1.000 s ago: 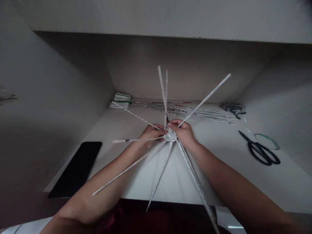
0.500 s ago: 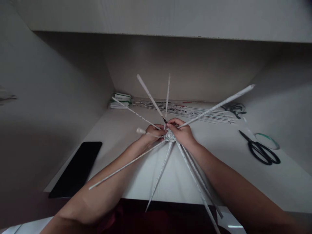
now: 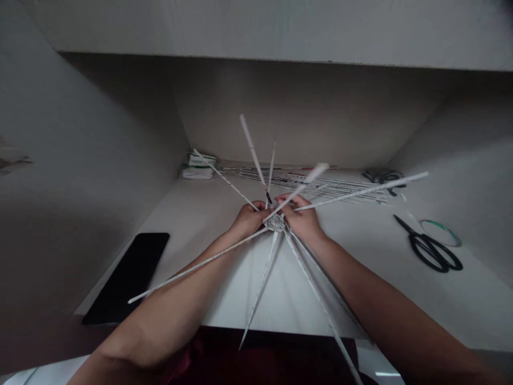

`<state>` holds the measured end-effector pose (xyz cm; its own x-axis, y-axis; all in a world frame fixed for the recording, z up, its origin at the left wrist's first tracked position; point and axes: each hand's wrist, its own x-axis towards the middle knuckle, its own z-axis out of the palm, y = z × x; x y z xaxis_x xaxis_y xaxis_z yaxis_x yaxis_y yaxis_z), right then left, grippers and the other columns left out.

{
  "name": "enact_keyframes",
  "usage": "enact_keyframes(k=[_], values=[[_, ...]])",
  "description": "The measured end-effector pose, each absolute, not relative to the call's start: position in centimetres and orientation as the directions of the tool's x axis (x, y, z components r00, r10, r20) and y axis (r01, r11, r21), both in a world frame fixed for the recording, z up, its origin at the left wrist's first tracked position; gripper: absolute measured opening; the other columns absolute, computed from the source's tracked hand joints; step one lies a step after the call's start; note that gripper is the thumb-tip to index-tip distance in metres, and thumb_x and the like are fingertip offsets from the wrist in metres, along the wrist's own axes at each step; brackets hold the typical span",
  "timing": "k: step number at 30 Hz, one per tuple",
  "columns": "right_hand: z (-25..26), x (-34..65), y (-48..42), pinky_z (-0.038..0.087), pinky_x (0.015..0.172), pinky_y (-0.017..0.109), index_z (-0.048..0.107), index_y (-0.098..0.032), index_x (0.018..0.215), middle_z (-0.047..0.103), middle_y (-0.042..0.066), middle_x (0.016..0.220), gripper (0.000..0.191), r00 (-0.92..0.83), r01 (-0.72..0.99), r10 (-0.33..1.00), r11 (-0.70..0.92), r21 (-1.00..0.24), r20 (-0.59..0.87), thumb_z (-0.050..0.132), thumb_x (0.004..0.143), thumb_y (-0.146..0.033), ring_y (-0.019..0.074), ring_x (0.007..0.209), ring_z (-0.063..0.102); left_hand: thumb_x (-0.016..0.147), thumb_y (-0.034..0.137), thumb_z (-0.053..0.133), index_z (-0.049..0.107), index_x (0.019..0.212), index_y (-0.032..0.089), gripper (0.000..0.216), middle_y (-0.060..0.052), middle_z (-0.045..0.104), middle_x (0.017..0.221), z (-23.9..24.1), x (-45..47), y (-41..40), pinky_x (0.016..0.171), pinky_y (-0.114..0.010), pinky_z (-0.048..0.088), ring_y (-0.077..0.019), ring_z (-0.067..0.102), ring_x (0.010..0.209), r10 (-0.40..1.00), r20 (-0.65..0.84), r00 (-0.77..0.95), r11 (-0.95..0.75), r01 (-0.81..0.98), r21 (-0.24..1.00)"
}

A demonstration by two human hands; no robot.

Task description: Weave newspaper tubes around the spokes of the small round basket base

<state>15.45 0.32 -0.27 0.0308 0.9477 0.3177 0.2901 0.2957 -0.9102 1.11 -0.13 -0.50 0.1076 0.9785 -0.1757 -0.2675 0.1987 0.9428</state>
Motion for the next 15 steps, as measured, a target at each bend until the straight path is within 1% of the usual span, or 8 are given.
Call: enact_keyframes(k=[1, 3, 6, 8, 10, 11, 13, 15], values=[[-0.24, 15.49, 0.29, 0.046, 0.062, 0.026, 0.066, -0.022, 0.086, 0.070, 0.002, 0.079, 0.021, 0.073, 0.302, 0.946, 0.280, -0.911, 0.315, 0.063, 0.079, -0.042, 0.0163, 0.067, 0.061, 0.051, 0.035, 0.084, 0.062, 0.067, 0.013, 0.035, 0.002, 0.058, 0.052, -0.49, 1.14, -0.09, 0.045, -0.022, 0.038, -0.0088, 0.049, 0.044, 0.979, -0.183, 0.086, 0.199, -0.269, 0.942], [-0.32, 15.65, 0.38, 0.044, 0.057, 0.026, 0.062, -0.022, 0.076, 0.066, 0.000, 0.067, 0.025, 0.133, 0.320, 0.942, 0.254, -0.913, 0.308, 0.065, 0.077, -0.047, 0.0154, 0.060, 0.058, 0.051, 0.034, 0.084, 0.062, 0.067, 0.013, 0.034, 0.002, 0.058, 0.050, -0.42, 1.15, -0.02, 0.044, -0.022, 0.038, -0.0091, 0.049, 0.042, 0.978, -0.200, 0.050, 0.206, -0.261, 0.943], [-0.57, 15.86, 0.70, 0.039, 0.051, 0.025, 0.055, -0.021, 0.058, 0.057, -0.001, 0.053, 0.038, 0.100, 0.314, 0.965, 0.201, -0.928, 0.243, 0.066, 0.074, -0.054, 0.0134, 0.051, 0.052, 0.050, 0.032, 0.084, 0.063, 0.067, 0.013, 0.033, 0.001, 0.059, 0.052, -0.30, 1.04, 0.08, 0.043, -0.023, 0.039, -0.0103, 0.050, 0.043, 0.976, -0.217, 0.034, 0.218, -0.291, 0.932], [-0.56, 15.85, 0.80, 0.037, 0.047, 0.025, 0.056, -0.021, 0.057, 0.056, -0.002, 0.050, 0.039, 0.038, 0.231, 0.994, 0.093, -0.969, 0.104, 0.068, 0.070, -0.056, 0.0127, 0.047, 0.049, 0.050, 0.030, 0.084, 0.064, 0.067, 0.012, 0.033, 0.000, 0.061, 0.055, -0.23, 0.91, 0.14, 0.046, -0.024, 0.041, -0.0114, 0.053, 0.046, 0.975, -0.218, 0.032, 0.216, -0.335, 0.917], [-0.32, 15.72, 0.70, 0.037, 0.044, 0.025, 0.060, -0.021, 0.064, 0.059, -0.002, 0.051, 0.037, -0.051, 0.065, 0.996, -0.070, -0.995, -0.073, 0.073, 0.065, -0.056, 0.0130, 0.045, 0.050, 0.050, 0.028, 0.085, 0.065, 0.067, 0.011, 0.031, -0.002, 0.063, 0.058, -0.14, 0.80, 0.14, 0.050, -0.025, 0.044, -0.0124, 0.056, 0.050, 0.976, -0.209, 0.057, 0.215, -0.373, 0.902], [-0.15, 15.64, 0.58, 0.037, 0.042, 0.025, 0.063, -0.020, 0.068, 0.060, -0.001, 0.053, 0.037, -0.113, -0.016, 0.984, -0.140, -0.990, -0.137, 0.075, 0.063, -0.055, 0.0131, 0.045, 0.051, 0.050, 0.027, 0.085, 0.066, 0.067, 0.010, 0.031, -0.003, 0.064, 0.059, -0.10, 0.77, 0.12, 0.052, -0.025, 0.044, -0.0128, 0.057, 0.051, 0.976, -0.203, 0.076, 0.217, -0.383, 0.898], [0.18, 15.42, 0.31, 0.035, 0.040, 0.025, 0.065, -0.019, 0.069, 0.061, 0.000, 0.055, 0.038, -0.211, -0.112, 0.961, -0.207, -0.972, -0.180, 0.080, 0.058, -0.051, 0.0121, 0.044, 0.050, 0.048, 0.026, 0.086, 0.066, 0.067, 0.010, 0.032, -0.003, 0.064, 0.058, -0.08, 0.74, 0.06, 0.052, -0.025, 0.044, -0.0127, 0.057, 0.051, 0.976, -0.192, 0.105, 0.218, -0.379, 0.899], [0.35, 15.15, 0.06, 0.032, 0.038, 0.023, 0.066, -0.017, 0.065, 0.060, 0.000, 0.053, 0.038, -0.219, -0.134, 0.962, -0.196, -0.971, -0.164, 0.084, 0.054, -0.048, 0.0104, 0.042, 0.047, 0.046, 0.026, 0.088, 0.067, 0.068, 0.010, 0.034, -0.002, 0.063, 0.057, -0.19, 0.75, 0.08, 0.051, -0.025, 0.043, -0.0124, 0.056, 0.050, 0.980, -0.179, 0.091, 0.200, -0.368, 0.908]])
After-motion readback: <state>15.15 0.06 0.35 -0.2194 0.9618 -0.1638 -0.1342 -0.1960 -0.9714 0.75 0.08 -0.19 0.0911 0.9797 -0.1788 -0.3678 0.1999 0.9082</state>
